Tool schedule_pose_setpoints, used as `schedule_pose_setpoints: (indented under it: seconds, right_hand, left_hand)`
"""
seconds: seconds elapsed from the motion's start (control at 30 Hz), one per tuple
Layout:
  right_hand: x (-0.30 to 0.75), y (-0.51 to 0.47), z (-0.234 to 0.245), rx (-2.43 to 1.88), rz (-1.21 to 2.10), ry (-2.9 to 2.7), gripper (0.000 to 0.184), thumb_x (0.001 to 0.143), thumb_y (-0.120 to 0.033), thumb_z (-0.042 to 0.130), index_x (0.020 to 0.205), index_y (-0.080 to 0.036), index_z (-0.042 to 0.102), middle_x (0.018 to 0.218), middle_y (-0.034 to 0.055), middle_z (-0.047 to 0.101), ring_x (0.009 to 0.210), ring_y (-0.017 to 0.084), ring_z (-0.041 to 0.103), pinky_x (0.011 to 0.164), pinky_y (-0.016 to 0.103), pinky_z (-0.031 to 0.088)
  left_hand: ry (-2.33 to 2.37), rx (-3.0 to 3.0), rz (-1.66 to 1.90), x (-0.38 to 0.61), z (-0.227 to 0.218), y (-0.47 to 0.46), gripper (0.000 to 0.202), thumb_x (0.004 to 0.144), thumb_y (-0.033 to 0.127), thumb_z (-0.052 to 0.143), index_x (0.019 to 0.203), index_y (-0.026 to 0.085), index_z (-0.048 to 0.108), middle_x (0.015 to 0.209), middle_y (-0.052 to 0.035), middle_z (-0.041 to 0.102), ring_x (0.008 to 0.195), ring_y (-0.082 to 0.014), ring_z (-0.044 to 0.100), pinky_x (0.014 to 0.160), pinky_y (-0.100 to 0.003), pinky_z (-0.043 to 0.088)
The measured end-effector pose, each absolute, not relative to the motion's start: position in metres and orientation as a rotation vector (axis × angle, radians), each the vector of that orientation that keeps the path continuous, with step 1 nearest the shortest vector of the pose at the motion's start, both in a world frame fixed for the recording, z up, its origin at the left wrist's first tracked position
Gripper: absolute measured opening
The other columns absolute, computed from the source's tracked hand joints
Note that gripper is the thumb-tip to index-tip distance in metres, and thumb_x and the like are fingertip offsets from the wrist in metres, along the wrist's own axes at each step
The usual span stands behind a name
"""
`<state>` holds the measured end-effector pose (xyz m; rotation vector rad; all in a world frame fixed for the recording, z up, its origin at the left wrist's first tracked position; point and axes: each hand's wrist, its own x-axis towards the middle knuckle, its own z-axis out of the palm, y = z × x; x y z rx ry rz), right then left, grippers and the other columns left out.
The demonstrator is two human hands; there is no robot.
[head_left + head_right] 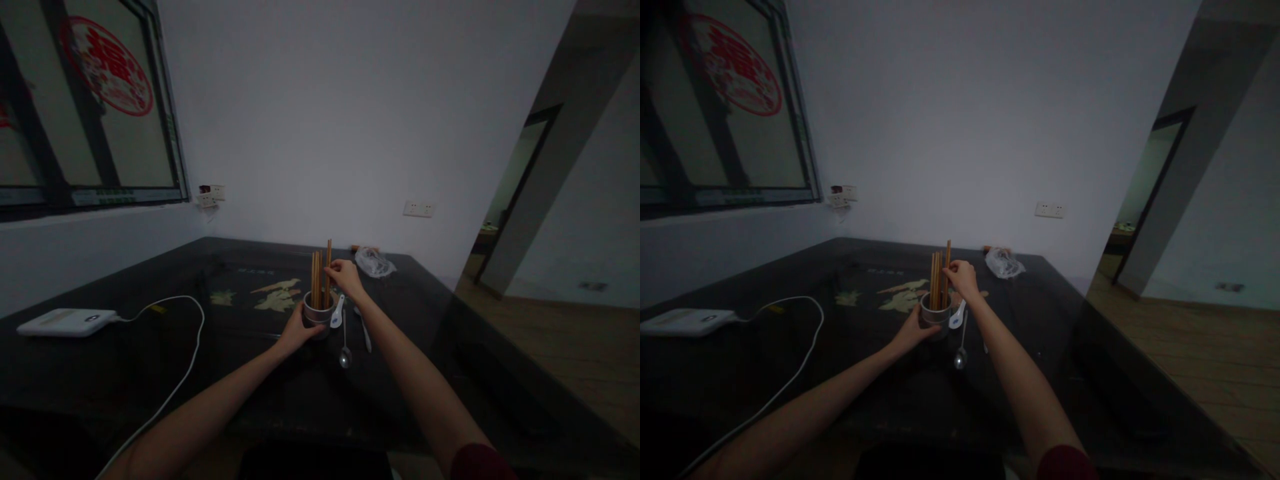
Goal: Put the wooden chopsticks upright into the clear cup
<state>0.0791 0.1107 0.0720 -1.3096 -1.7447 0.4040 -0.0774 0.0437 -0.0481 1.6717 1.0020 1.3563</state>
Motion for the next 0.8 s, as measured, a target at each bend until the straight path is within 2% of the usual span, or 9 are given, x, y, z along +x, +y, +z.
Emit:
schedule_pose_setpoints:
  seconds: [0.23, 0.57, 0.8]
  right_hand:
    - [0.077, 0.111, 0.068, -1.277, 0.39, -1.76, 0.01, 0.076, -0.027, 0.066, 0.077, -0.017, 0.068, 0.072, 0.005, 0.071, 0.064, 0.017, 0.068, 0.057, 0.023, 0.05]
    - [0.081, 0.102, 0.06, -1.335, 0.478, -1.788, 0.014, 0.074, -0.028, 0.067, 0.075, -0.014, 0.069, 0.067, 0.0046, 0.07, 0.061, 0.015, 0.065, 0.052, 0.019, 0.044]
    - [0.081, 0.102, 0.059, -1.323, 0.526, -1.792, 0.011, 0.073, -0.025, 0.068, 0.072, -0.014, 0.069, 0.066, 0.0043, 0.07, 0.061, 0.015, 0.065, 0.055, 0.02, 0.046]
  left_hand:
    - [1.035, 1.673, 1.346, -0.076, -0.042, 0.04, 0.073, 0.059, 0.026, 0.078, 0.122, 0.016, 0.042, 0.123, -0.0134, 0.055, 0.115, -0.0277, 0.053, 0.101, -0.046, 0.038]
    - [1.002, 1.68, 1.359, -0.077, -0.042, 0.04, 0.076, 0.06, 0.027, 0.078, 0.126, 0.015, 0.041, 0.127, -0.0144, 0.053, 0.119, -0.0273, 0.05, 0.104, -0.044, 0.036]
    - [0.988, 1.691, 1.363, -0.077, -0.04, 0.039, 0.079, 0.059, 0.028, 0.079, 0.127, 0.016, 0.041, 0.128, -0.0138, 0.052, 0.12, -0.0277, 0.049, 0.105, -0.045, 0.035]
